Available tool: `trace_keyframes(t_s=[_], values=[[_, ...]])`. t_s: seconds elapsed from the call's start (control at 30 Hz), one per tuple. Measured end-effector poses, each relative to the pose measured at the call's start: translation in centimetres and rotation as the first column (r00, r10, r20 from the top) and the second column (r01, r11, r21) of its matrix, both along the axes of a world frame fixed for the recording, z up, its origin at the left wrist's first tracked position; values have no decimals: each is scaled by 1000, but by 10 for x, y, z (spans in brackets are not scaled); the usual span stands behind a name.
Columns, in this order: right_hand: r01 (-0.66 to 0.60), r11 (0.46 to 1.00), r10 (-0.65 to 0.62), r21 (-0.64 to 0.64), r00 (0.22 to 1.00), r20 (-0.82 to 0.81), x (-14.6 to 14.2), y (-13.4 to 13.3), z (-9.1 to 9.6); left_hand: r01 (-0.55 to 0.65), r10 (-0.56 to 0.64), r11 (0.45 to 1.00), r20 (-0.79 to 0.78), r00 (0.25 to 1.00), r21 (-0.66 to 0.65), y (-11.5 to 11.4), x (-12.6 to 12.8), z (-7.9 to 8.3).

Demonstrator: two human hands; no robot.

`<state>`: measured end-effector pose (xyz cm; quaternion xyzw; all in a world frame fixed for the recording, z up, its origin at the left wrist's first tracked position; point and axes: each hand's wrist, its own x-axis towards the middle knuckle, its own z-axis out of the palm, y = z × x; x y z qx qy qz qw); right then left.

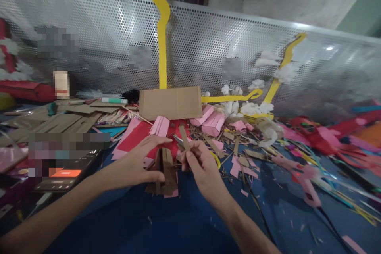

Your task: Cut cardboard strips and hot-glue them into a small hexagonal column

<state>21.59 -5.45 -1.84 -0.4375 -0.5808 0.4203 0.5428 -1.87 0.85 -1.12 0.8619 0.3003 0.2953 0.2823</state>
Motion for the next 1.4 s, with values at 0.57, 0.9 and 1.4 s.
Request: trace_keyframes(t_s=[0.57,0.9,1.4], values=[[127,990,-118,-57,983,139,7,5,-18,23,-19,1000,-173,985,21,16,-7,-14],[216,976,-215,34,976,-7,10,7,-10,-59,68,987,52,996,-148,7,-1,4],[212,977,-207,40,973,-99,10,5,-10,24,173,864,342,924,-502,5,3,4]])
